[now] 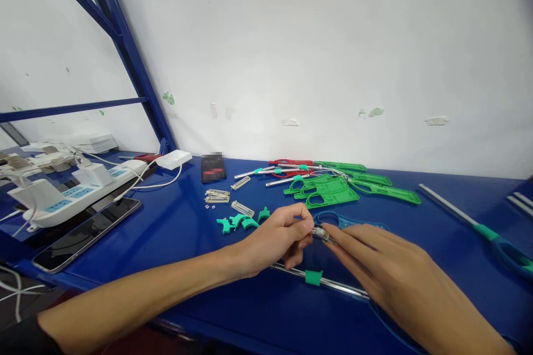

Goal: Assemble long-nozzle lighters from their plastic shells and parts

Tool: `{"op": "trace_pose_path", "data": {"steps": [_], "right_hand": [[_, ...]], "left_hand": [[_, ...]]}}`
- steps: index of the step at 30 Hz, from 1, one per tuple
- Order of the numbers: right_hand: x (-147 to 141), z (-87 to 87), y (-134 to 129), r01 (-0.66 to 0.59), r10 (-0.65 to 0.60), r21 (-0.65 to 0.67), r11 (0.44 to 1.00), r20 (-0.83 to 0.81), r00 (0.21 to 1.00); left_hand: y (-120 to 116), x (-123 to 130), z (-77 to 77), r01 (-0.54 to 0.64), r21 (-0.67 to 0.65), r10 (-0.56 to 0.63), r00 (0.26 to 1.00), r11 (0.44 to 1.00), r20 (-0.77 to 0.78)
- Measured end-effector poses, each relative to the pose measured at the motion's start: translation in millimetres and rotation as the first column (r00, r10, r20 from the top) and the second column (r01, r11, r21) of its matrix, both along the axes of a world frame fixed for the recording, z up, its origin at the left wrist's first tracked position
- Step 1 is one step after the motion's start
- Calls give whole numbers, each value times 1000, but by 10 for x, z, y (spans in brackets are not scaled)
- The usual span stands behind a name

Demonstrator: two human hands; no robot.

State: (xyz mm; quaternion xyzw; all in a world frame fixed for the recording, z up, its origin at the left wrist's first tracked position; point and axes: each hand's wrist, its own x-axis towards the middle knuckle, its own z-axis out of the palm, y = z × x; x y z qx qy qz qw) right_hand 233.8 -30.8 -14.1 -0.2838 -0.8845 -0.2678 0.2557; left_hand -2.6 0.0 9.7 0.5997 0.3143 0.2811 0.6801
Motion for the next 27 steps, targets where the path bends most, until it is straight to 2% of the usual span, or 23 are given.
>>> {"op": "trace_pose_path", "data": {"steps": [9,21,27], "right_hand": [[-11,-6,10,-25,25,6,1000,51,998],[-19,-73,-4,23,-22,-52,998,21,1000],[-48,-32,-11,19,-21,-82,996,-28,999]], "left_hand": [[-13,8,4,-5,-26,5,1000,1000,13],[-22,3,-4,-20,-52,21,999,998,27],[-4,-8,54,3,-71,0,999,997,39]]}}
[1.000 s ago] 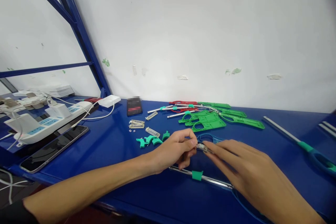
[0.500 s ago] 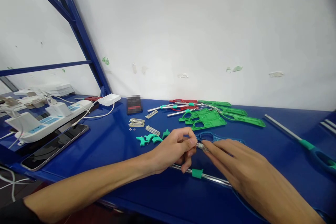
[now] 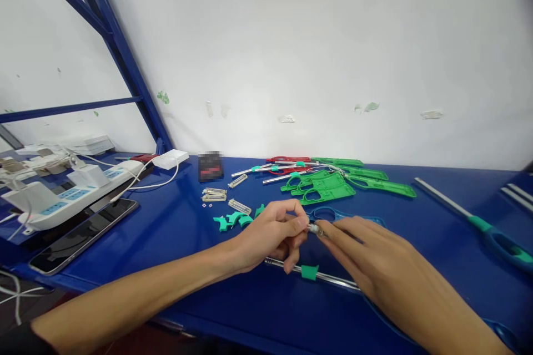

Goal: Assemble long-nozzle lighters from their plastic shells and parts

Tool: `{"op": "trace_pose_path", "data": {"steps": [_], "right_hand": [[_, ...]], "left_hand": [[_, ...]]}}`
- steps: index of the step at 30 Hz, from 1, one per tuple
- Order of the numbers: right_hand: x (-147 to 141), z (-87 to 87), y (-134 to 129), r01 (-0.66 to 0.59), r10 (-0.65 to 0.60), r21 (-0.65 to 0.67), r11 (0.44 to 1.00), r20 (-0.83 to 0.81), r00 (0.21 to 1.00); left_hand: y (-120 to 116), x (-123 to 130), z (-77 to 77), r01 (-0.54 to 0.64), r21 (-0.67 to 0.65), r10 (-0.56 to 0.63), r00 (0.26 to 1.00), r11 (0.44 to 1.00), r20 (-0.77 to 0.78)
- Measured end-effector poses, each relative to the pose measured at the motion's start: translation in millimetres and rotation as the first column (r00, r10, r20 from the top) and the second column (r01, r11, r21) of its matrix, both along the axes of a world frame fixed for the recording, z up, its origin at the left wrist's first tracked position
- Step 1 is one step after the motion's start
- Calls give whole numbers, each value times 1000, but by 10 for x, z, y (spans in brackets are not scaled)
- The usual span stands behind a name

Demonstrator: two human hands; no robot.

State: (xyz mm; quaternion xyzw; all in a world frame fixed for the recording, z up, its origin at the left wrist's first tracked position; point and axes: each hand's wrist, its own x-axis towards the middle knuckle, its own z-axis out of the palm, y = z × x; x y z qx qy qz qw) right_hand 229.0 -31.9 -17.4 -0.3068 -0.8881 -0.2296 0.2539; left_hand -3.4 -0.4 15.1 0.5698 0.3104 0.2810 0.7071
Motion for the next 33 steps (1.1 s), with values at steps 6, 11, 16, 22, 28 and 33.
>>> {"op": "trace_pose_path", "data": {"steps": [6,11,16,22,28,33], "right_hand": [[-57,5,-30,5,-20,-93,996,-165,986],[-54,-24,-35,27,-57,-136,990,-221,974],[-45,-23,-38,40,-81,-169,985,-247,966],[-57,5,-41,32,-79,-176,984,-262,962],[-62,11,-39,20,-61,-150,989,-275,959],[-60,7,-41,19,-60,-152,988,-269,961]], "left_hand": [[11,-17,49,-72,6,73,997,997,-39],[19,-23,18,-98,65,102,993,993,-63],[31,-37,-13,-168,187,178,983,968,-39],[9,-29,-52,-156,437,196,979,886,-48],[20,-25,-105,-185,436,221,975,881,-33],[23,-27,-111,-195,417,230,973,888,-34]]}}
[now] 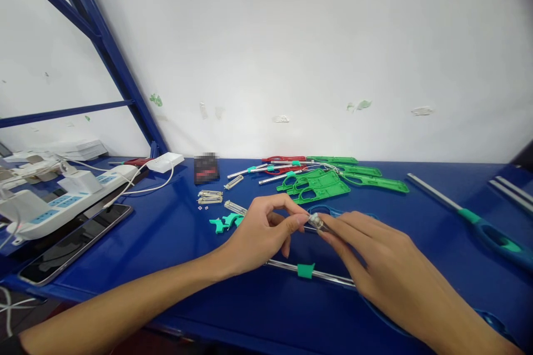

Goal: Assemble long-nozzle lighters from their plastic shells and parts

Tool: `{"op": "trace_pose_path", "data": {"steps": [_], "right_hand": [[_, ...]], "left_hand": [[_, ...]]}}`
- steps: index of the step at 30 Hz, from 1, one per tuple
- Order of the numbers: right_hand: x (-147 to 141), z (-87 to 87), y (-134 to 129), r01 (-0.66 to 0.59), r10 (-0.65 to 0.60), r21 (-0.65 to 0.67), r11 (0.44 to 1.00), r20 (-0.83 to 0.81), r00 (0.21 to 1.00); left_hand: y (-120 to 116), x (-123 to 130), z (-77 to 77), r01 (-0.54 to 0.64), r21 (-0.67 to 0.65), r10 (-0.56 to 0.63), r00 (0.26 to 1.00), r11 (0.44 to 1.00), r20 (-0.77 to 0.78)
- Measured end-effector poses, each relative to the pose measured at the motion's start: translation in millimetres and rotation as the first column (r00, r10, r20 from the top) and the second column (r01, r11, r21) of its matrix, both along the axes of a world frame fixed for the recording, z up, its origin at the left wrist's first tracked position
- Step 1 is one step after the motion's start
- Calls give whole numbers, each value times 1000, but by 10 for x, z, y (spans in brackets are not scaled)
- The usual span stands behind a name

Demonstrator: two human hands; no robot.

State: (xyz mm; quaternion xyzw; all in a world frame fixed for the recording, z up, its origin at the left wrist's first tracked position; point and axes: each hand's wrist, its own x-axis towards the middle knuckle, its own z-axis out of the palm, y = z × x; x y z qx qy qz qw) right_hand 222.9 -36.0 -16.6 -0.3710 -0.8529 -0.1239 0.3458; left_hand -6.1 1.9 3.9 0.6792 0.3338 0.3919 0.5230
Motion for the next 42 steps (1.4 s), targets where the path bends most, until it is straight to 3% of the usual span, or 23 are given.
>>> {"op": "trace_pose_path", "data": {"steps": [42], "right_hand": [[3,7,-9,9,-8,-86,996,10,1000]], "left_hand": [[48,29,-4,-56,56,56,998,997,9]]}}
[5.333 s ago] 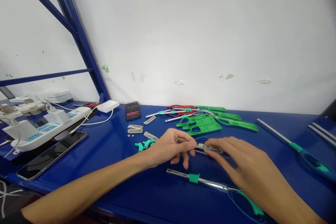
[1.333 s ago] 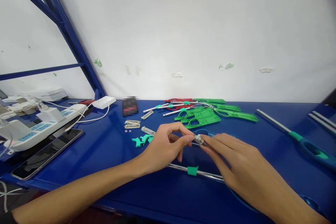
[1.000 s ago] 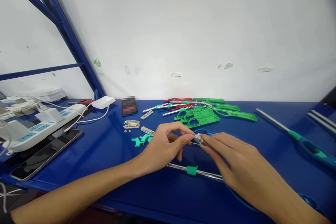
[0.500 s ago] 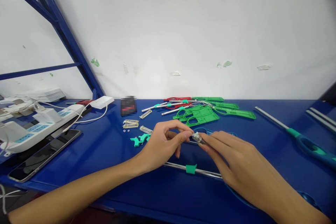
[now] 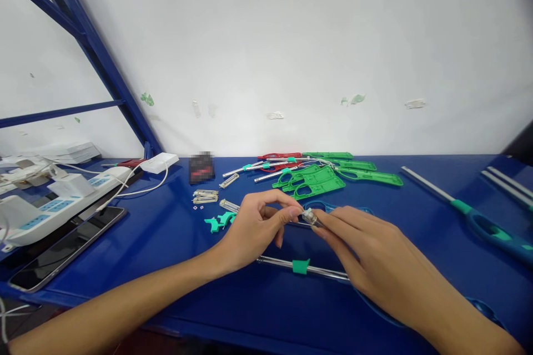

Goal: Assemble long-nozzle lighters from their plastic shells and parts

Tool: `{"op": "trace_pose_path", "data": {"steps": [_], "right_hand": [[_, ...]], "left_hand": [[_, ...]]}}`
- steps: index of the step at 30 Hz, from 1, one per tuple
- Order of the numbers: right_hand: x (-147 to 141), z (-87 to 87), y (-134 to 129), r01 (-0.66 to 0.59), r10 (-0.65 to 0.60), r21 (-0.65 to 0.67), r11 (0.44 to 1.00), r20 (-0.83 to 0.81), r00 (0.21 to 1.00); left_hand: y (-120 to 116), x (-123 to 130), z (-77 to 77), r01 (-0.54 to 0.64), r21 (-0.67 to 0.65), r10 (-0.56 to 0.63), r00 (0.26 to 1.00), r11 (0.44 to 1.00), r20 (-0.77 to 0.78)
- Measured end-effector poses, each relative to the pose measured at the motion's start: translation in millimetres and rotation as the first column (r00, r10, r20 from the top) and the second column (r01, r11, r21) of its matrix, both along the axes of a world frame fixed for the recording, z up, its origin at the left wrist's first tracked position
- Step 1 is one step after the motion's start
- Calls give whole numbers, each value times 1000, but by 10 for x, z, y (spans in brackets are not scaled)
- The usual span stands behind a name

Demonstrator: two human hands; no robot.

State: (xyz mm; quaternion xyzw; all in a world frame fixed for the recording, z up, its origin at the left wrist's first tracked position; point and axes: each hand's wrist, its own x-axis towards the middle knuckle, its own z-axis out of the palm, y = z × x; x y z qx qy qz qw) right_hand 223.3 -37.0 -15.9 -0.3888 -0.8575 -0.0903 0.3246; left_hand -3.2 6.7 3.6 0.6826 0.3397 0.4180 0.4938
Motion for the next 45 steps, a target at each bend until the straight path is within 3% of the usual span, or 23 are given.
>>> {"op": "trace_pose_path", "data": {"steps": [7,10,15,19,29,45], "right_hand": [[11,-9,11,8,-8,35,999,13,1000],[20,-4,12,-9,8,55,998,15,1000],[25,20,-1,-53,51,73,996,29,998],[17,42,-8,-78,74,73,994,45,996],[9,64,-13,-116,108,94,989,82,991],[2,84,-14,-121,112,97,988,97,989]], "left_hand": [[-4,-1,25,24,-63,-23,1000,998,10],[24,-28,36,89,-165,-82,995,982,50],[83,-98,33,270,-419,-230,962,867,144],[110,-125,14,311,-522,-243,950,794,196],[109,-124,-7,308,-582,-213,950,753,229],[86,-100,15,311,-604,-194,948,734,252]]}}
